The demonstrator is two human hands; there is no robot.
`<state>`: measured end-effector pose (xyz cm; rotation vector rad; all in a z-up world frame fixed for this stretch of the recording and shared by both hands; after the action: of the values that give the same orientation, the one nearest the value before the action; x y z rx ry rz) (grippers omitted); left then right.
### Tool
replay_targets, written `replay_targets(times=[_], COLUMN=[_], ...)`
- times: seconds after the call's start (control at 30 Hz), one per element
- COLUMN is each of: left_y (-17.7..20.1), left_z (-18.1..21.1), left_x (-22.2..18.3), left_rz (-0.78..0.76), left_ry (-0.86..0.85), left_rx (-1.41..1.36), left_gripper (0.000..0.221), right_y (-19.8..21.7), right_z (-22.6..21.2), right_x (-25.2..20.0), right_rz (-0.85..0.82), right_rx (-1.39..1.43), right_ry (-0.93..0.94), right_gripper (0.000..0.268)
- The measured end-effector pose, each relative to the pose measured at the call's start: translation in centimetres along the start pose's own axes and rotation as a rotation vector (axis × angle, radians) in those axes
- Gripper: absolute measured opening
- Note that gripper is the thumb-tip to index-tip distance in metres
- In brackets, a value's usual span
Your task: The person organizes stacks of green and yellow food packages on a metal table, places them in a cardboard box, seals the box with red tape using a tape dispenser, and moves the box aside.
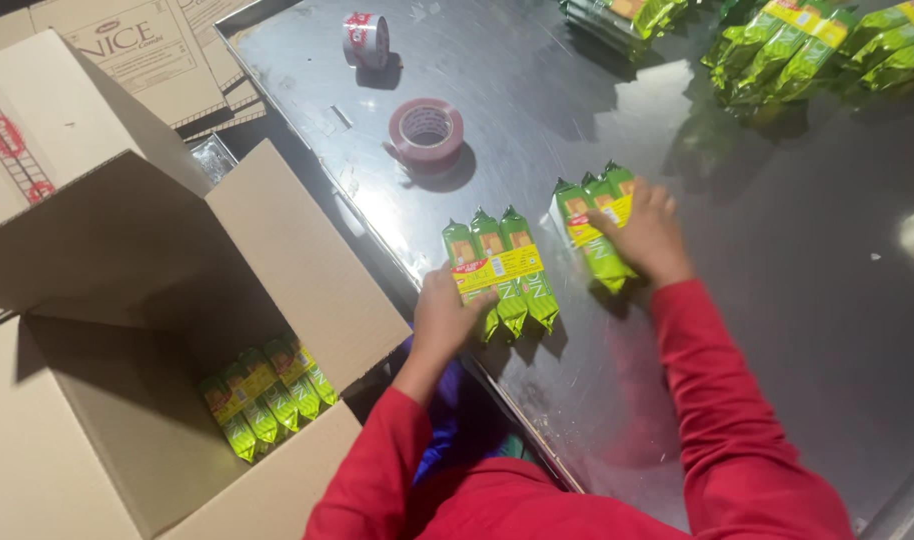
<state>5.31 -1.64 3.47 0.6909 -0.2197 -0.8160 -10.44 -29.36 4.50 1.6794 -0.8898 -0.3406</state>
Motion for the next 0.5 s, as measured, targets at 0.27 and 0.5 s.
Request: replay_targets(times=[0.27, 0.5], left_y=[-0.6, 0.8], left_z=[-0.1, 1.2], left_x=[-1.3, -8.1], left_rz=[-0.101, 0.256], left_ry=[-0.055, -0.429], left_rx=[0.081, -0.157], left_gripper=[0.069, 0.078], right_y=[-1.9, 1.9], right_z=[-2.3, -2.4], right_x=[-5.7, -13.6], right_rz=[-0.072, 0.566], right_rx=[-0.028, 0.397], right_ry=[-0.262, -0.006], right_gripper=[0.105, 0.119])
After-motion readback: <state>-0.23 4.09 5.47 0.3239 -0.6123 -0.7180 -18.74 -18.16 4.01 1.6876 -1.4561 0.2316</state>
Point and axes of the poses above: each hand's wrist, its own x-axis towards the middle knuckle, its own y-axis out of the back of the hand, z = x × y, the point moved 1 cm from there along x, towards the middle knuckle, and after that the axes turned 3 degrees about y, right-handed, at the moved point
